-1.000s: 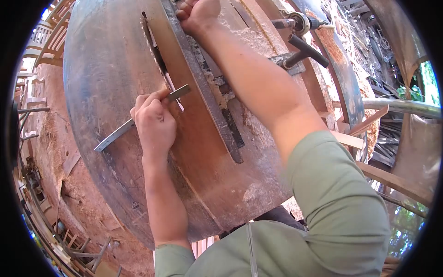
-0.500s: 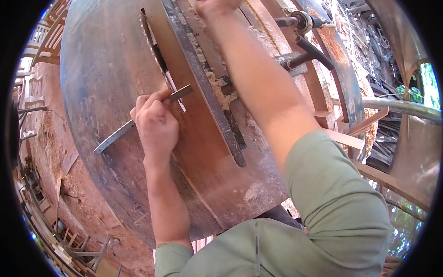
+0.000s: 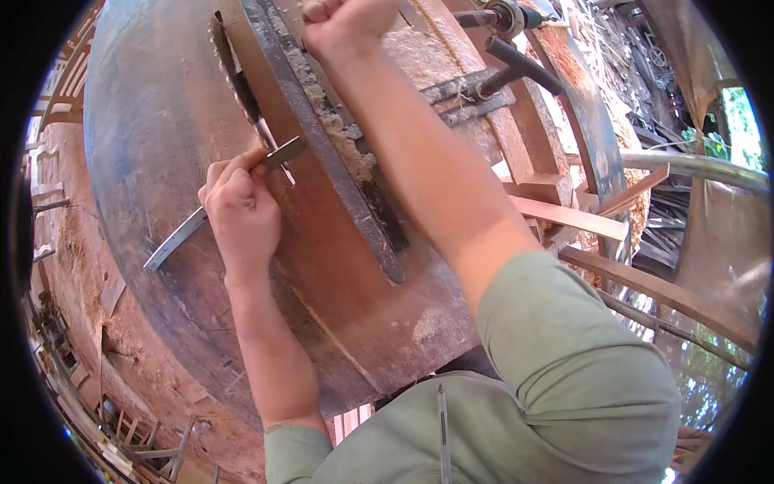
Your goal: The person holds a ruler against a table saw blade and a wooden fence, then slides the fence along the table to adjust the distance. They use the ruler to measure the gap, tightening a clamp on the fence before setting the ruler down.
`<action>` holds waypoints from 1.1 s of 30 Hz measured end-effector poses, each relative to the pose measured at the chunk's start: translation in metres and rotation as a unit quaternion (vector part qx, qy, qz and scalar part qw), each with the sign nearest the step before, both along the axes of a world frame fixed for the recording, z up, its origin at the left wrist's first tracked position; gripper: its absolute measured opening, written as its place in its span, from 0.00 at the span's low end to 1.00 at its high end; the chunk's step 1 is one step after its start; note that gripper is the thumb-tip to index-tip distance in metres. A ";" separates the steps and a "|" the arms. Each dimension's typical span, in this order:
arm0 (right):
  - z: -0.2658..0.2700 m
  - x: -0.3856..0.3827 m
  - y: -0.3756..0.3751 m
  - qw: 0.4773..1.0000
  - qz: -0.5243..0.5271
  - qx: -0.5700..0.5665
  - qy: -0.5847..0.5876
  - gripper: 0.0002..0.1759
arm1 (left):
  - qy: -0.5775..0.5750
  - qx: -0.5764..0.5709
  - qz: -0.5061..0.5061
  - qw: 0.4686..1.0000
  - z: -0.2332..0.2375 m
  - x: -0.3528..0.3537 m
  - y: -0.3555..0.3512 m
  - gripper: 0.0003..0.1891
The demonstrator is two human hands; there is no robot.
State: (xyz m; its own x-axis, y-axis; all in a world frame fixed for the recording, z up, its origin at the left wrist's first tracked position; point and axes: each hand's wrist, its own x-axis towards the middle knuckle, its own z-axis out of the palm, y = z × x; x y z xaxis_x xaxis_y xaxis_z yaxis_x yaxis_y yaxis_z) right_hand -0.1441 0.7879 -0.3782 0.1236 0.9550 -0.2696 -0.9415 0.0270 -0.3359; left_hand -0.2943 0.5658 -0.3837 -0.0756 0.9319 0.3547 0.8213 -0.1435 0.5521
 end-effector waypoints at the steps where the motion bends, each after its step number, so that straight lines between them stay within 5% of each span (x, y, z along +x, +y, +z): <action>1: 0.005 0.013 -0.017 1.000 -0.002 0.013 -0.007 0.20 | 0.001 -0.001 0.003 1.000 0.000 0.000 0.000 0.07; 2: -0.002 0.032 -0.034 1.000 -0.008 0.013 -0.010 0.20 | -0.002 -0.001 -0.003 1.000 0.000 0.001 0.000 0.07; 4: -0.024 0.068 -0.067 0.955 0.111 0.275 0.010 0.19 | -0.003 0.020 0.009 1.000 -0.001 0.003 0.002 0.05; 5: -0.016 0.077 -0.083 0.956 0.102 0.276 0.004 0.19 | -0.014 0.012 0.010 1.000 -0.001 0.003 0.001 0.05; 7: 0.007 0.079 -0.118 0.932 0.105 0.102 -0.332 0.16 | -0.018 0.015 0.003 1.000 -0.003 0.004 0.003 0.04; 9: 0.054 0.045 -0.155 0.794 0.151 0.061 -0.585 0.22 | -0.020 0.013 0.007 1.000 -0.004 0.002 0.001 0.04; 11: 0.034 0.033 -0.175 0.619 0.139 0.177 -0.752 0.36 | -0.015 0.010 0.011 1.000 -0.003 0.003 0.001 0.04; 12: 0.038 0.029 -0.184 0.593 0.168 0.194 -0.763 0.39 | -0.016 0.013 0.009 1.000 -0.002 0.004 0.001 0.04; 20: 0.039 0.021 -0.188 0.728 0.198 0.157 -0.638 0.35 | -0.020 0.019 0.004 1.000 -0.003 0.002 0.000 0.04; 24: 0.031 0.025 -0.184 0.704 0.210 0.171 -0.656 0.33 | -0.006 0.026 0.017 0.999 -0.002 0.005 0.001 0.05; 26: 0.034 0.025 -0.184 0.757 0.170 0.116 -0.620 0.23 | -0.004 0.024 0.019 1.000 -0.005 0.005 0.001 0.05; 28: 0.046 0.031 -0.176 0.941 0.087 -0.015 -0.327 0.13 | 0.002 0.022 0.026 0.999 -0.006 -0.001 0.001 0.06; 31: 0.034 0.067 -0.162 0.992 0.123 0.005 -0.002 0.21 | 0.000 0.026 0.013 1.000 -0.007 0.000 0.001 0.06; 33: 0.020 0.053 -0.175 0.990 0.142 0.021 -0.013 0.22 | 0.001 0.027 0.017 0.999 -0.006 0.001 0.001 0.06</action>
